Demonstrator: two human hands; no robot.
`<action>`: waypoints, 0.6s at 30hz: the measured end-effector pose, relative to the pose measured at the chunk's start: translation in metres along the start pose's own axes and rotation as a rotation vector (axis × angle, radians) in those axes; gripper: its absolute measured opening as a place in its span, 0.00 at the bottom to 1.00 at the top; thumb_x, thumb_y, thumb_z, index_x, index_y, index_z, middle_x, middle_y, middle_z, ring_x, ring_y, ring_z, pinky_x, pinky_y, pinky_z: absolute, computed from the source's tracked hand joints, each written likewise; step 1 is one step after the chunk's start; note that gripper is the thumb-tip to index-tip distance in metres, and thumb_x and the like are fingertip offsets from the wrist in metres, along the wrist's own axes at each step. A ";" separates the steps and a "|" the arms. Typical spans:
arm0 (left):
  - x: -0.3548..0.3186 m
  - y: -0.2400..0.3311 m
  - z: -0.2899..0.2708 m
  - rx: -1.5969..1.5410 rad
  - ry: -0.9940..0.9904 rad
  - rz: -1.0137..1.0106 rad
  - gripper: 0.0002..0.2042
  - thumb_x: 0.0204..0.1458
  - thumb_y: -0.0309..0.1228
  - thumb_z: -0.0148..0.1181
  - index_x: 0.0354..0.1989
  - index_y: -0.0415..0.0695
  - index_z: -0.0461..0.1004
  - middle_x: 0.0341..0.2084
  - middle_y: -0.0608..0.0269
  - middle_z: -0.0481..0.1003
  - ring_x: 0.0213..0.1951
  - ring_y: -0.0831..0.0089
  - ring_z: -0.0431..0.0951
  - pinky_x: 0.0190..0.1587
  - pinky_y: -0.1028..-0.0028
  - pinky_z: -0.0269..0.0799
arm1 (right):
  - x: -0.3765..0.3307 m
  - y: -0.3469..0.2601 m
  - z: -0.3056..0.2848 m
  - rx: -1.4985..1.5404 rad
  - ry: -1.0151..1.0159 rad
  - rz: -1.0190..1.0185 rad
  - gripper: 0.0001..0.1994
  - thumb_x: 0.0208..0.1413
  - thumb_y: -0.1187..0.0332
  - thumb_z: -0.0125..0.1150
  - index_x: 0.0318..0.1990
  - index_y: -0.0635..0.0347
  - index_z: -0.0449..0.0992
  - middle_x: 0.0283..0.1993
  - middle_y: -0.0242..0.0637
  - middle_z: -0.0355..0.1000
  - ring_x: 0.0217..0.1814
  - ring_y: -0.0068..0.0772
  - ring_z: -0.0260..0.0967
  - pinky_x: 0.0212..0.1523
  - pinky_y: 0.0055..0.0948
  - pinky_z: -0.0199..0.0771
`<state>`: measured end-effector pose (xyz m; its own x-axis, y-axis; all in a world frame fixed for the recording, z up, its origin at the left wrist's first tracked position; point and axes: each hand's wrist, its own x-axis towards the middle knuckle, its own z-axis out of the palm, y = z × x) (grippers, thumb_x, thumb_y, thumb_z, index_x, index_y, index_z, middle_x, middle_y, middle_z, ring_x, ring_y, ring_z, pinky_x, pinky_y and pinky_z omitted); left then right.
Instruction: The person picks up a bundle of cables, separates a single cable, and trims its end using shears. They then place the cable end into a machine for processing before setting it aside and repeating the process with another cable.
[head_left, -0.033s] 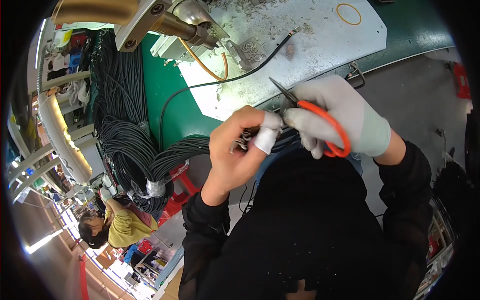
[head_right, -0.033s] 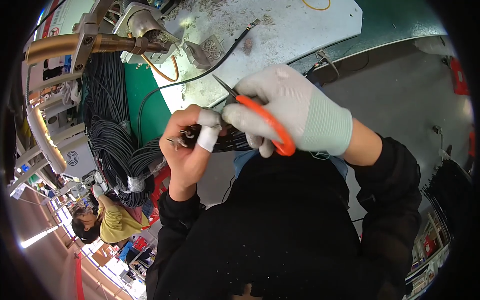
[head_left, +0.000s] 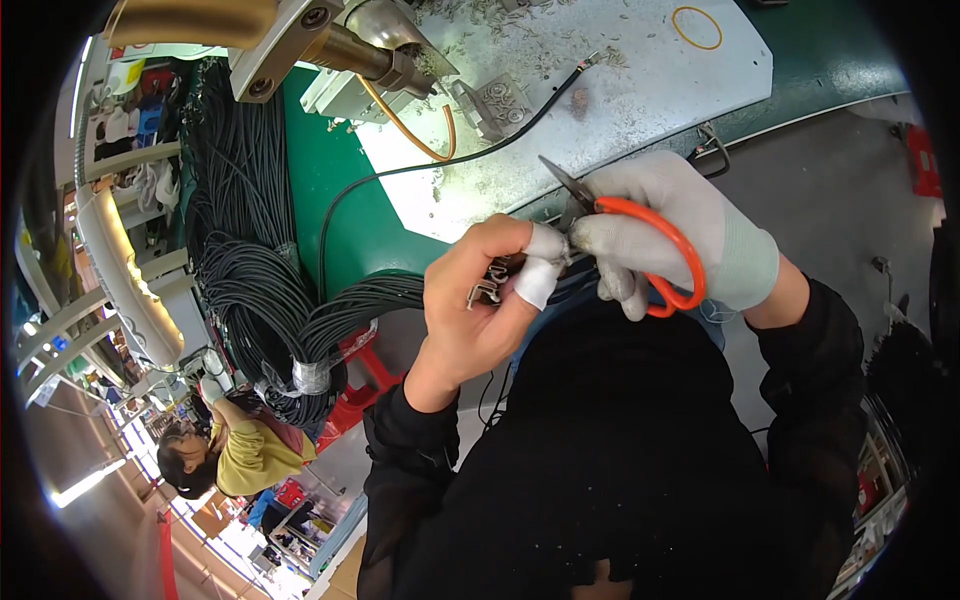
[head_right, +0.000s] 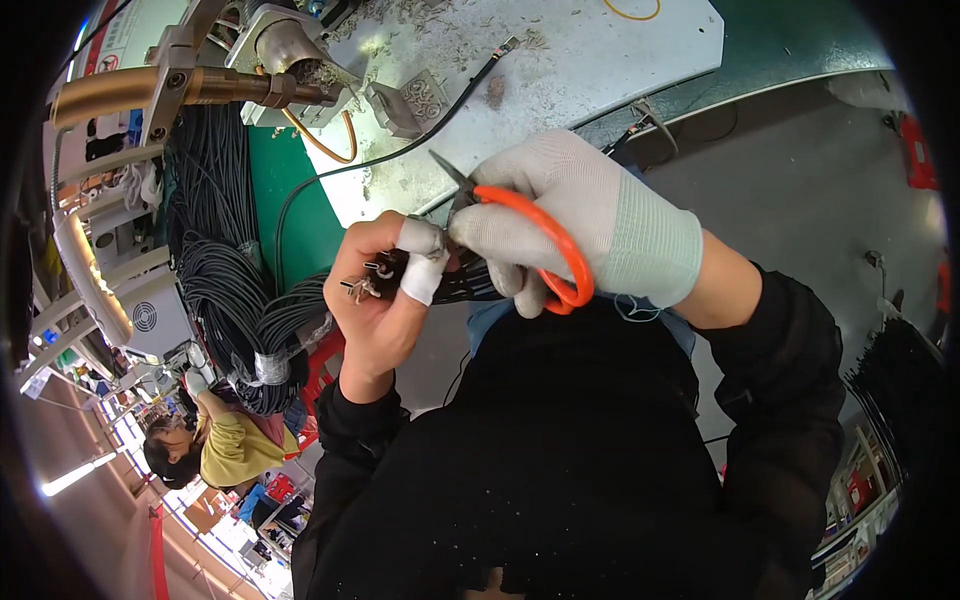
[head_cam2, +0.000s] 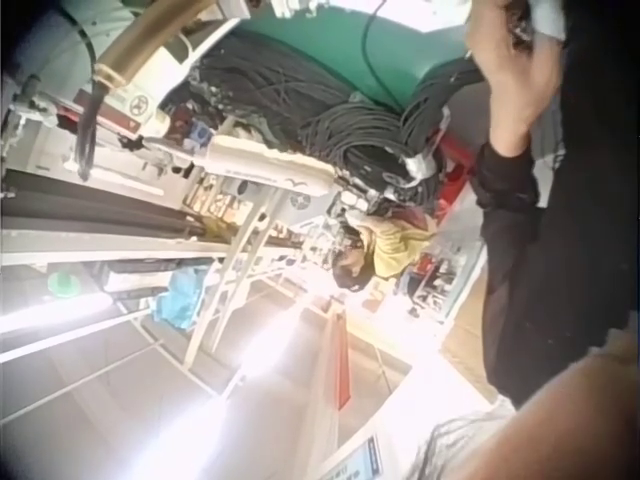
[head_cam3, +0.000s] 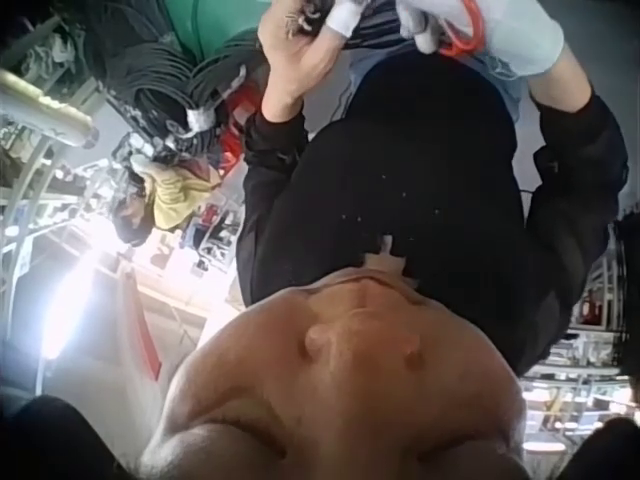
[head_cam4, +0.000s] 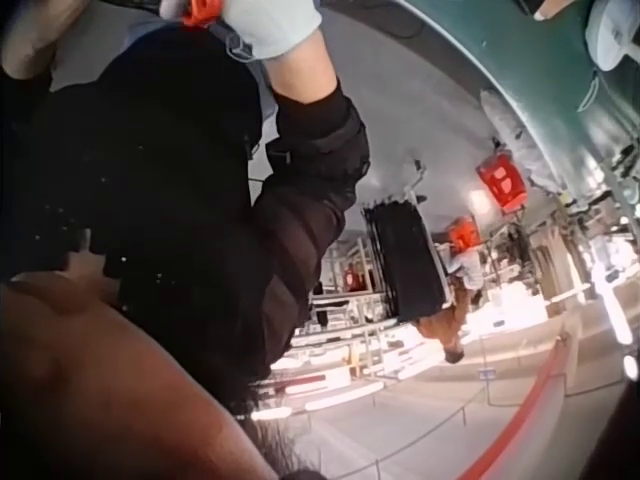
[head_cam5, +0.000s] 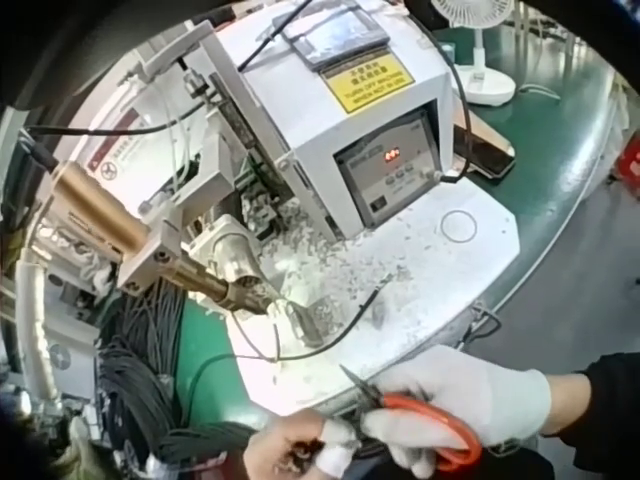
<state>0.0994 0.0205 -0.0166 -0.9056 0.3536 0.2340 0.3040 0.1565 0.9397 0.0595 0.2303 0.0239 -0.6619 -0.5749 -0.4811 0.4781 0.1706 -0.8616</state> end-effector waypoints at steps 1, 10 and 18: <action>0.000 0.002 0.002 -0.001 -0.002 0.001 0.09 0.52 0.18 0.54 0.42 0.36 0.68 0.31 0.58 0.74 0.29 0.78 0.74 0.30 0.81 0.68 | 0.001 0.007 0.002 0.071 0.006 -0.049 0.14 0.54 0.63 0.56 0.27 0.68 0.71 0.18 0.35 0.70 0.14 0.23 0.68 0.17 0.21 0.68; -0.003 0.007 -0.013 -0.307 -0.120 -0.056 0.07 0.50 0.19 0.56 0.38 0.36 0.73 0.31 0.57 0.75 0.25 0.74 0.74 0.29 0.79 0.69 | 0.001 0.018 0.002 0.307 -0.206 0.014 0.14 0.55 0.63 0.54 0.26 0.68 0.71 0.16 0.37 0.69 0.15 0.27 0.69 0.18 0.22 0.70; 0.005 0.010 -0.022 -0.042 -0.471 0.238 0.06 0.48 0.19 0.57 0.35 0.38 0.75 0.26 0.60 0.73 0.22 0.72 0.72 0.22 0.80 0.64 | -0.011 0.016 0.013 0.428 -0.322 0.159 0.10 0.54 0.66 0.54 0.30 0.66 0.71 0.15 0.36 0.68 0.14 0.29 0.67 0.21 0.24 0.71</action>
<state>0.0915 0.0033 -0.0008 -0.5790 0.7525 0.3138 0.4645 -0.0120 0.8855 0.0818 0.2292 0.0172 -0.3848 -0.7958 -0.4677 0.7939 -0.0268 -0.6075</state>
